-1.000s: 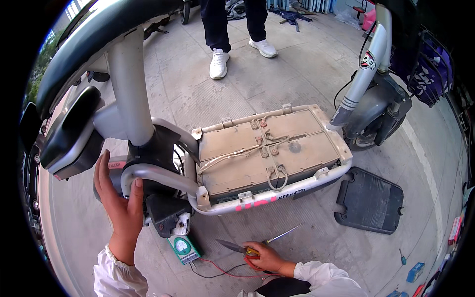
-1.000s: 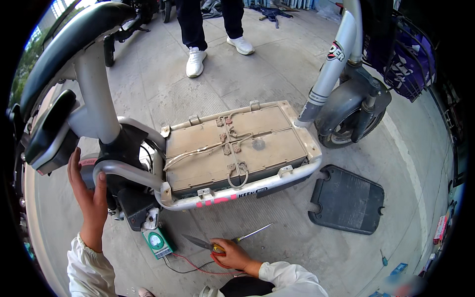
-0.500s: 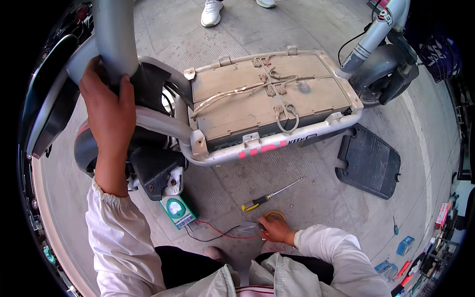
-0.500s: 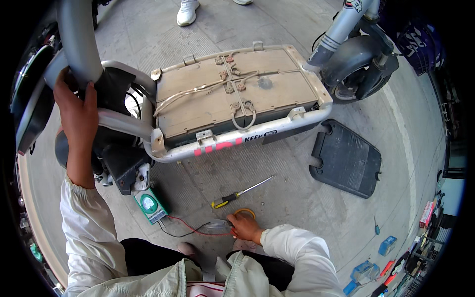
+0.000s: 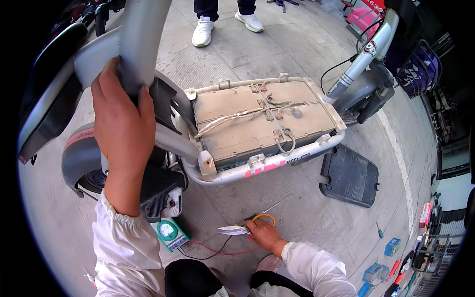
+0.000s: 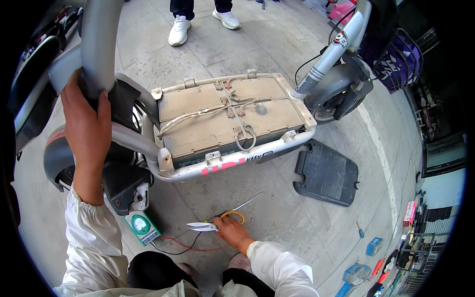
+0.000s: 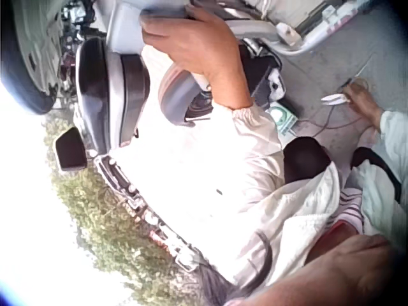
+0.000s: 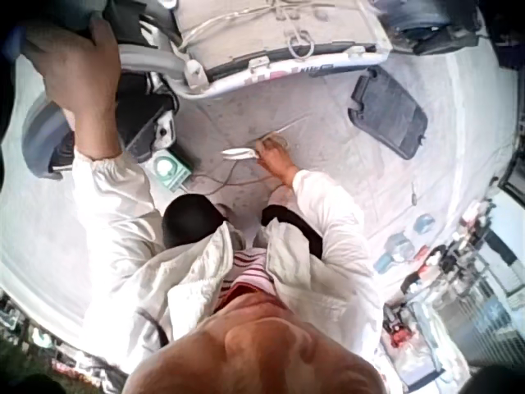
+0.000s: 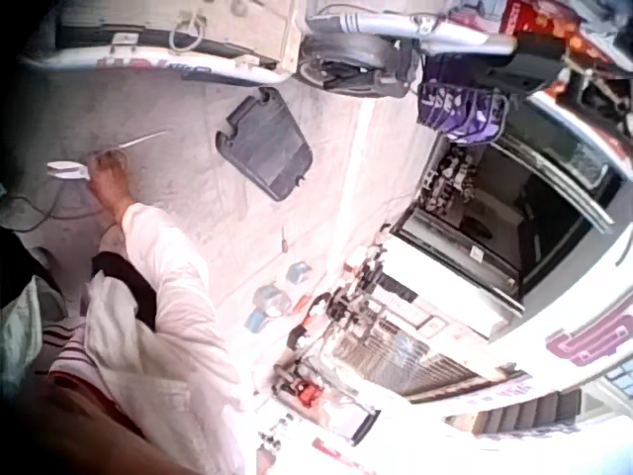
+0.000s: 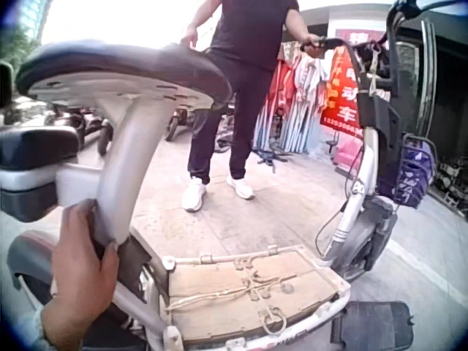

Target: The person removes the scooter's floorboard, uses wire cutters to trim wires on the battery pack, and tests the battery with a multimeter. The person then replaces the floorboard and secures it.

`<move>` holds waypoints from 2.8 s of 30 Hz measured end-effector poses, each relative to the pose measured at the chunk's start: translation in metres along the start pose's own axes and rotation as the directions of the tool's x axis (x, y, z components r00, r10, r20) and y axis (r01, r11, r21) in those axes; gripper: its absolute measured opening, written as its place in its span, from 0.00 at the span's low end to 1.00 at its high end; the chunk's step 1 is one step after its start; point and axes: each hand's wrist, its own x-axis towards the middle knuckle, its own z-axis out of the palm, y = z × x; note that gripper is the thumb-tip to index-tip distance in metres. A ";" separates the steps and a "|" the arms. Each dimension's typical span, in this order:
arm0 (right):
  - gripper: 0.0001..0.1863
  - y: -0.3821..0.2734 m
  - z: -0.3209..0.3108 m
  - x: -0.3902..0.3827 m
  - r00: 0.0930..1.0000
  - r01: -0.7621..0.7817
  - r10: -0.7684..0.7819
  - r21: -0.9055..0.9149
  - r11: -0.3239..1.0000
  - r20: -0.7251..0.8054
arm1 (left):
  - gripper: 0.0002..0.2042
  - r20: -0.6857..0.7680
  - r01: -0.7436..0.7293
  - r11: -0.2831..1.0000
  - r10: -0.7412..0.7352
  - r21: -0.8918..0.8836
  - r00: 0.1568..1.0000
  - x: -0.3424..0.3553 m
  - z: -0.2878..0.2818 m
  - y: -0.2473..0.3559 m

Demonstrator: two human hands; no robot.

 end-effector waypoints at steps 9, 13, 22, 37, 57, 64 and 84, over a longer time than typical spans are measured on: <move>0.33 -0.074 -0.253 0.002 0.972 -0.132 0.129 -0.002 0.991 -0.194 | 0.33 0.101 0.099 0.994 -0.094 -0.053 0.990 0.003 -0.008 0.005; 0.44 -0.061 -0.348 0.012 0.893 -0.259 0.199 -0.100 0.961 -0.404 | 0.33 0.129 0.120 0.992 -0.115 -0.034 0.985 0.006 -0.004 0.012; 0.31 -0.001 -0.410 0.084 0.962 -0.051 -0.123 -0.604 0.795 -0.243 | 0.33 0.092 0.129 0.991 -0.124 -0.044 0.988 0.003 0.006 0.014; 0.29 0.053 -0.448 0.147 0.911 0.385 -0.405 -0.503 0.774 0.075 | 0.32 0.073 0.131 0.991 -0.131 0.012 0.989 0.000 0.010 0.022; 0.24 -0.003 -0.423 0.115 0.892 0.238 -0.451 -0.832 0.502 -0.017 | 0.30 0.010 0.135 0.991 -0.135 0.014 0.991 0.000 0.005 0.023; 0.32 0.020 -0.380 0.084 0.964 -0.058 -0.071 -0.463 0.884 -0.257 | 0.31 -0.206 -0.049 0.978 0.006 -0.203 0.979 -0.035 0.009 0.030; 0.33 0.051 -0.371 0.056 0.832 -0.189 -0.016 -0.311 0.932 -0.555 | 0.09 0.701 0.129 0.757 0.509 -0.641 0.499 -0.050 0.120 0.152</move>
